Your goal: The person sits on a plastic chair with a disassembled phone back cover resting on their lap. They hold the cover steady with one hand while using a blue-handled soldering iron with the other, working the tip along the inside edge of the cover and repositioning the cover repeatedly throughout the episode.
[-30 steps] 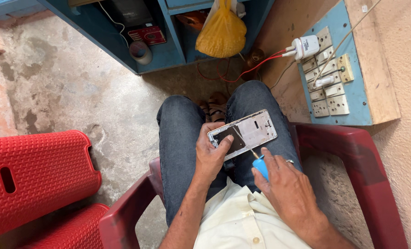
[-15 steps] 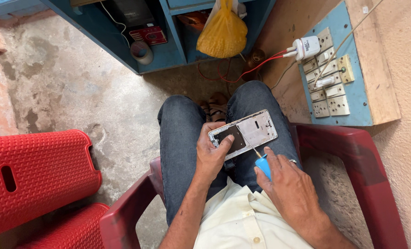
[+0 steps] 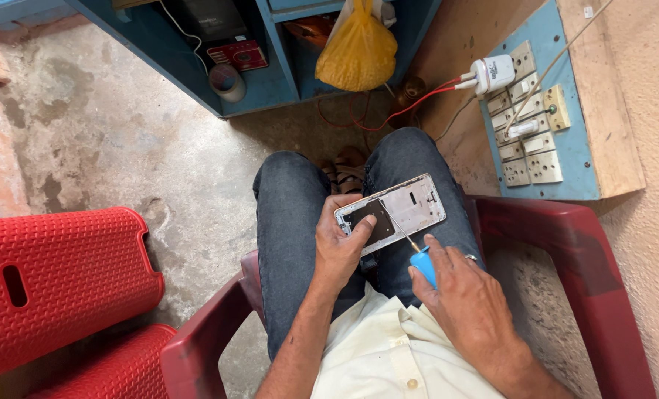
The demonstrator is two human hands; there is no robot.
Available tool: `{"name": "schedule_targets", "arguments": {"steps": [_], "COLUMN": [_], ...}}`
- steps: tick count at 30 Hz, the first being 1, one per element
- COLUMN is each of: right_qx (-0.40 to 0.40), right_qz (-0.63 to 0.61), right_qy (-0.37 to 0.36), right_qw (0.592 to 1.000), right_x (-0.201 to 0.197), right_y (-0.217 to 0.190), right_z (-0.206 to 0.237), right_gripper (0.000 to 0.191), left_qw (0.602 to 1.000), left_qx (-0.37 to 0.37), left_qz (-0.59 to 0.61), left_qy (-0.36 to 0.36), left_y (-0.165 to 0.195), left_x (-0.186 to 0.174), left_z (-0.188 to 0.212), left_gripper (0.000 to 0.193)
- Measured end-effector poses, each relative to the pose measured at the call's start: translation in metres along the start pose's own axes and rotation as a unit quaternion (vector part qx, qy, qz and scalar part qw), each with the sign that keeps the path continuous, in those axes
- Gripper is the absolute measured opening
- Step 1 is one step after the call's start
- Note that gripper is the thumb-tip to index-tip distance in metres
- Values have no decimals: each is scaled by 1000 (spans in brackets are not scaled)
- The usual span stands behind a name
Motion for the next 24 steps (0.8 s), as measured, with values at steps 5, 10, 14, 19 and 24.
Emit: {"name": "schedule_targets", "arguments": {"steps": [5,10,14,19,24], "right_qx": [-4,-8,-9,-15,-8], "right_qz": [-24,-22,-22,-15,-16], "right_qy": [-15,14,12,6,9], "right_qw": [1000,1000,1000,1000,1000], "right_x": [4,-5,-1,0,-4], "right_y": [-4,0,0,-3,-1], "right_z": [0,1,1,1,-1], "right_gripper": [59,59,59,58,60], "left_qw": [1000,1000,1000,1000,1000], "left_qx": [6,-8,2,7,-18], "left_qz": [-21,-13,-12,-16,-14], "left_qy": [6,0,2,4,-2], "left_y": [2,0,1,2,-3], "left_x": [0,0,0,-1,0], "left_z": [0,0,0,0,1], "left_gripper": [37,38,38,37,37]}}
Point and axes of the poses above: each hand's wrist, its own z-axis away from the middle knuckle, its own x-axis out of the palm, y = z × x, the point moved 10 cm from there along -z, towards the middle knuckle, and after that the axes turned 14 degrees about -z, right-handed, at the moved point
